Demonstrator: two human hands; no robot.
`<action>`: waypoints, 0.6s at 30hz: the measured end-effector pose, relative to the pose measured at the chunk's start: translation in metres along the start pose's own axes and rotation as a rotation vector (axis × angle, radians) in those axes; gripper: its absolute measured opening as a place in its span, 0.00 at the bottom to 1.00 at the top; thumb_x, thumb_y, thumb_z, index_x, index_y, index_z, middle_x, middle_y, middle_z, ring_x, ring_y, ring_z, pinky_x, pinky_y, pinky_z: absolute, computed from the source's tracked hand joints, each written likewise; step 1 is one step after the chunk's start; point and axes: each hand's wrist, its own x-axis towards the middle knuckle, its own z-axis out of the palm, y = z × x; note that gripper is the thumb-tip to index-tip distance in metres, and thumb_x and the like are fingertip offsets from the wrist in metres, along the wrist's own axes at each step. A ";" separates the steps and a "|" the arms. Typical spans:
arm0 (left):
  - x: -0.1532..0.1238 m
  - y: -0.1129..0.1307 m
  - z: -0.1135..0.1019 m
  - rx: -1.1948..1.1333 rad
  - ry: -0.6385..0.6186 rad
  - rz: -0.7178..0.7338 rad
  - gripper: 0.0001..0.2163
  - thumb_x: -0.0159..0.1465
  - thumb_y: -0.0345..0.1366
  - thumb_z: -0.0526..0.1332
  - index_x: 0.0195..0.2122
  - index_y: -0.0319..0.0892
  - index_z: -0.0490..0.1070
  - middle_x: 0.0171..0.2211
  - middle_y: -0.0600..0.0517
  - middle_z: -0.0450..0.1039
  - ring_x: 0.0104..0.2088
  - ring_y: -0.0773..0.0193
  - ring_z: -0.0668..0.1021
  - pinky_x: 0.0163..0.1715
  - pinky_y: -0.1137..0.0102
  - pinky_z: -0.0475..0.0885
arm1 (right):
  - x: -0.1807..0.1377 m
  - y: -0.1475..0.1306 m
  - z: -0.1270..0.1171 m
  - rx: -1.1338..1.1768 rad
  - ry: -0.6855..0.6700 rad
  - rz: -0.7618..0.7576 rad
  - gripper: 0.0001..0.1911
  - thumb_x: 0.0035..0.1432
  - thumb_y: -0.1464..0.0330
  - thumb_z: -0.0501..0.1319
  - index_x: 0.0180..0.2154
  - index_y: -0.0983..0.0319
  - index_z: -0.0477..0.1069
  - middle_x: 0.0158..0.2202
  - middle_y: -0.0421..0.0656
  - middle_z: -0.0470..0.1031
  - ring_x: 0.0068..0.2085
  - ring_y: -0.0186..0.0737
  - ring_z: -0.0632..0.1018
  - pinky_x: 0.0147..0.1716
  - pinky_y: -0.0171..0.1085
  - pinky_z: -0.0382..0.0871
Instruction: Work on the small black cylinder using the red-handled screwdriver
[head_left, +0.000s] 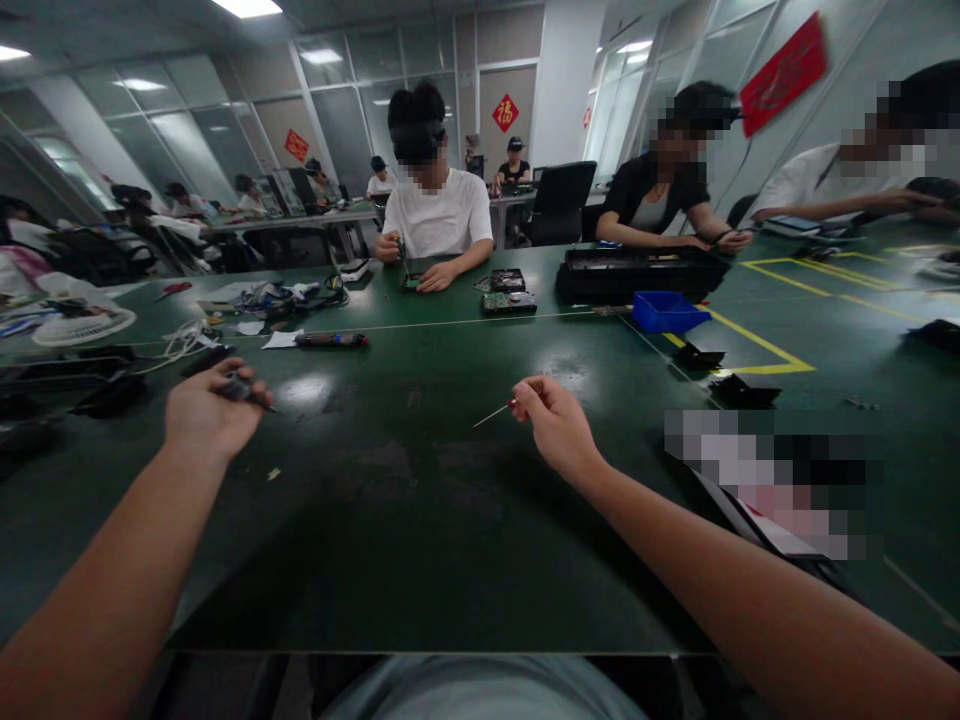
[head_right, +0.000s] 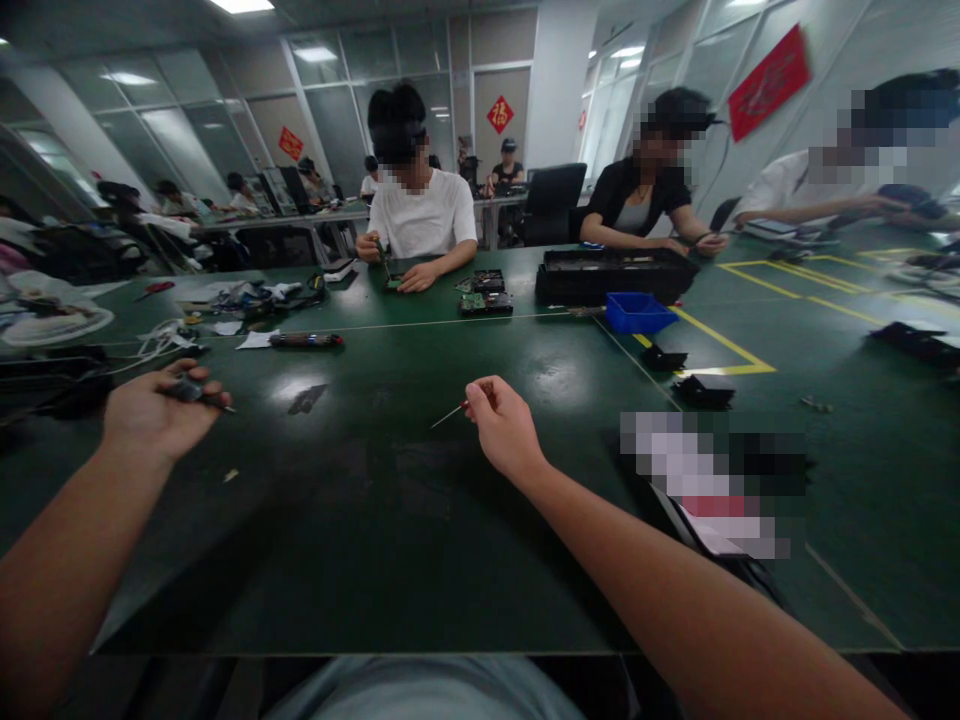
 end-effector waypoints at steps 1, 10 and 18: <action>-0.011 -0.004 0.018 -0.094 -0.064 -0.055 0.09 0.50 0.25 0.53 0.34 0.38 0.63 0.26 0.52 0.61 0.26 0.65 0.65 0.30 0.68 0.65 | 0.000 0.000 0.000 0.000 0.000 0.003 0.14 0.64 0.57 0.57 0.35 0.59 0.70 0.29 0.42 0.75 0.31 0.40 0.76 0.35 0.42 0.69; -0.107 -0.052 0.135 -0.023 -0.650 -0.184 0.10 0.52 0.27 0.54 0.34 0.37 0.71 0.29 0.50 0.68 0.28 0.64 0.71 0.31 0.70 0.67 | 0.000 0.000 -0.001 0.019 0.033 0.014 0.13 0.65 0.56 0.56 0.36 0.59 0.70 0.32 0.43 0.76 0.33 0.40 0.76 0.36 0.41 0.69; -0.136 -0.089 0.142 0.668 -0.973 0.209 0.13 0.60 0.31 0.54 0.42 0.43 0.74 0.35 0.51 0.73 0.37 0.60 0.74 0.41 0.64 0.68 | 0.001 0.003 0.002 0.053 0.064 0.004 0.14 0.66 0.56 0.54 0.40 0.58 0.69 0.35 0.44 0.75 0.37 0.42 0.77 0.39 0.42 0.70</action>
